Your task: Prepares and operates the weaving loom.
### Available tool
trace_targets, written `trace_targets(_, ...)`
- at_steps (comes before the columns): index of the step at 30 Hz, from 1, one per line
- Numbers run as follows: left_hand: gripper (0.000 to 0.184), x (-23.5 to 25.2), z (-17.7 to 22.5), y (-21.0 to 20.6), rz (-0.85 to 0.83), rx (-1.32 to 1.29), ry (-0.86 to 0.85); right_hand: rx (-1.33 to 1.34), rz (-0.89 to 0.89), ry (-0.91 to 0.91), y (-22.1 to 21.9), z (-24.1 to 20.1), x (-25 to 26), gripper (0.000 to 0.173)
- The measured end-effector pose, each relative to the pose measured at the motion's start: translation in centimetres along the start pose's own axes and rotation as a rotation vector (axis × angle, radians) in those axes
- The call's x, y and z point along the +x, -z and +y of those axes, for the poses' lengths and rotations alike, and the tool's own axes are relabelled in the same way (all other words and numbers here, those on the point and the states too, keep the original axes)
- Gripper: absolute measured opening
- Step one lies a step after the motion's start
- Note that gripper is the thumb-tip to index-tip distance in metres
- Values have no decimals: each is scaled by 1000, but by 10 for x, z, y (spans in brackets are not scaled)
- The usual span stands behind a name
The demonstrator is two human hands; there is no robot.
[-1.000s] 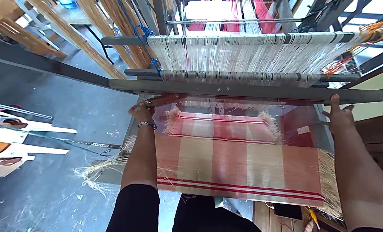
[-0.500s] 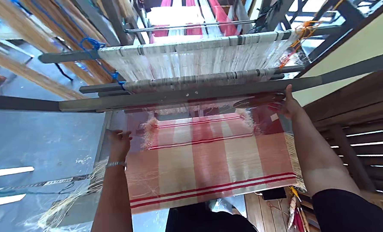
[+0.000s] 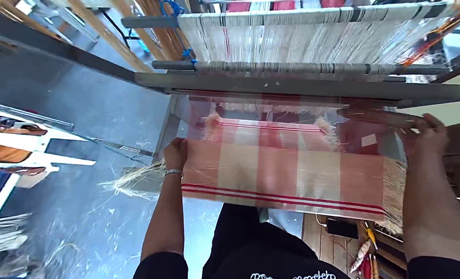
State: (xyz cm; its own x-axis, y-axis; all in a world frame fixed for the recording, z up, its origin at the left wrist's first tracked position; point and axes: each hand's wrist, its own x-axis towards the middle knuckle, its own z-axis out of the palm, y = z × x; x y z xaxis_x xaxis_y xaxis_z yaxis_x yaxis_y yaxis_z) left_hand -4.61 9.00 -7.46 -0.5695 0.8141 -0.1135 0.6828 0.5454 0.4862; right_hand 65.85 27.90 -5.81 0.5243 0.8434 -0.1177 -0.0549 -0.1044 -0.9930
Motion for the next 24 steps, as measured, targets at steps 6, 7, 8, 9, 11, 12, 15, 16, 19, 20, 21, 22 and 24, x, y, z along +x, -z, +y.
trace_targets(6, 40, -1, -10, -10, 16, 24, -37, 49, 230, 59, 71, -24, -37, 39)
trace_targets(7, 40, -1, -11, -13, 23, 27, -46, 36, 262, 66, 86, -25, -41, 39)
trace_targets(8, 41, -1, -11, -15, 27, 29, -52, 29, 287, 77, 101, -24, -44, 37)
trace_targets(9, 41, -2, -10, -15, 30, 31, -54, 20, 307, 86, 115, -23, -47, 37)
trace_targets(11, 42, -7, -3, -12, 29, 36, -39, -23, 323, 91, 139, -22, -52, 35)
trace_targets(12, 42, -10, 1, -11, 33, 42, -34, -56, 319, 102, 148, -22, -55, 34)
trace_targets(15, 42, -13, 7, -13, 54, 65, -4, -315, 287, 274, 156, -28, -72, 30)
trace_targets(16, 41, -14, 9, -13, 59, 71, 9, -488, 258, 376, 150, -34, -83, 30)
trace_targets(19, 42, -15, 12, -16, 58, 106, 37, -975, 106, 566, 105, -54, -121, 32)
trace_targets(20, 42, -16, 13, -16, 57, 126, 41, -1059, 23, 561, 87, -54, -128, 31)
trace_targets(21, 43, -16, 14, -16, 56, 142, 47, -1113, -59, 560, 72, -45, -131, 30)
trace_targets(22, 43, -16, 14, -16, 60, 155, 51, -1144, -133, 575, 60, -30, -130, 30)
trace_targets(24, 41, -19, 14, -17, 97, 169, 27, -1221, -254, 591, 49, 4, -119, 30)
